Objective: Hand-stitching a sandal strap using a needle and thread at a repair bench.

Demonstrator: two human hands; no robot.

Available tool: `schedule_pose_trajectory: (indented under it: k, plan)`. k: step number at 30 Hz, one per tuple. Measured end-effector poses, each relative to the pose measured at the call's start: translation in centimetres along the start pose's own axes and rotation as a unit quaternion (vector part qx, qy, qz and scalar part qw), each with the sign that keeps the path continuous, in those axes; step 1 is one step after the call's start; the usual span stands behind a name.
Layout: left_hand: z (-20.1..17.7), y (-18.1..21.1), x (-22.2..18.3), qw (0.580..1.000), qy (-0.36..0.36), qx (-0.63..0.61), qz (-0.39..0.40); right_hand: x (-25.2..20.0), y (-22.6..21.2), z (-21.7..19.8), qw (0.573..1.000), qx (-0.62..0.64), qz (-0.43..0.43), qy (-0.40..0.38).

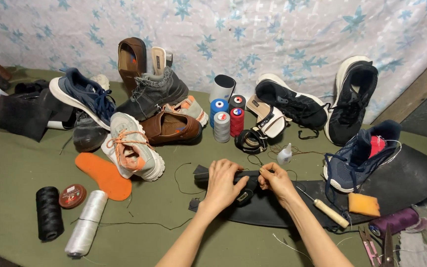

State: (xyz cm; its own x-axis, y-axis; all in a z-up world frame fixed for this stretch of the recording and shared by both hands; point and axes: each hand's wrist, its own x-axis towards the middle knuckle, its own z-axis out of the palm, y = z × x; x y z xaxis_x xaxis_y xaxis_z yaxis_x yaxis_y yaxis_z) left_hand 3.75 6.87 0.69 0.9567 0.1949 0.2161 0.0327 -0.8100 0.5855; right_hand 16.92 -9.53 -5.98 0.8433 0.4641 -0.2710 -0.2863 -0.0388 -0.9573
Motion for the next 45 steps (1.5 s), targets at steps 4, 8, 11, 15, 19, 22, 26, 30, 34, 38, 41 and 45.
schedule_pose_trajectory:
  k: [4,8,11,15,19,22,26,30,34,38,41,45]
  plan:
    - [3.2,-1.0,1.8,0.999,0.032,0.025,-0.035,1.2,0.6,-0.6,1.000,0.011,0.027,-0.010]
    - [2.9,-1.0,2.5,0.997,0.040,-0.012,-0.072,1.7,0.5,-0.5,0.999,0.002,0.038,-0.013]
    - [2.1,-1.0,2.5,0.994,0.034,-0.051,-0.095,1.8,0.4,-0.4,0.999,-0.005,0.042,-0.015]
    - [2.1,-1.4,3.1,0.991,0.019,-0.049,-0.121,1.4,-0.5,-0.2,0.999,-0.016,0.046,-0.018]
    - [0.5,0.9,3.3,0.987,-0.001,-0.040,-0.153,1.5,-0.5,-0.1,0.998,-0.018,0.050,-0.023]
    - [0.7,0.9,4.0,0.987,-0.025,0.007,-0.160,1.2,-1.0,0.0,0.998,-0.020,0.049,-0.022]
    - [0.9,0.3,4.4,0.985,-0.034,-0.018,-0.170,0.6,-1.8,0.5,0.998,-0.050,0.040,-0.028]
    - [1.9,-1.4,4.5,0.988,-0.010,-0.025,-0.151,0.6,-2.3,0.7,0.997,-0.056,0.040,-0.033]
    - [2.4,-3.1,4.2,0.989,-0.023,-0.046,-0.140,0.8,-2.5,0.9,0.997,-0.045,0.052,-0.036]
    - [1.9,-3.3,2.9,0.989,-0.041,-0.071,-0.123,-0.7,-4.0,2.1,0.995,-0.086,0.038,-0.032]
    - [2.7,-3.1,1.5,0.993,-0.003,-0.059,-0.102,-1.7,-4.1,2.7,0.994,-0.095,0.035,-0.036]
    - [4.2,-0.2,-1.2,0.988,0.155,0.004,-0.013,-4.6,-4.5,4.9,0.989,-0.127,0.073,-0.010]
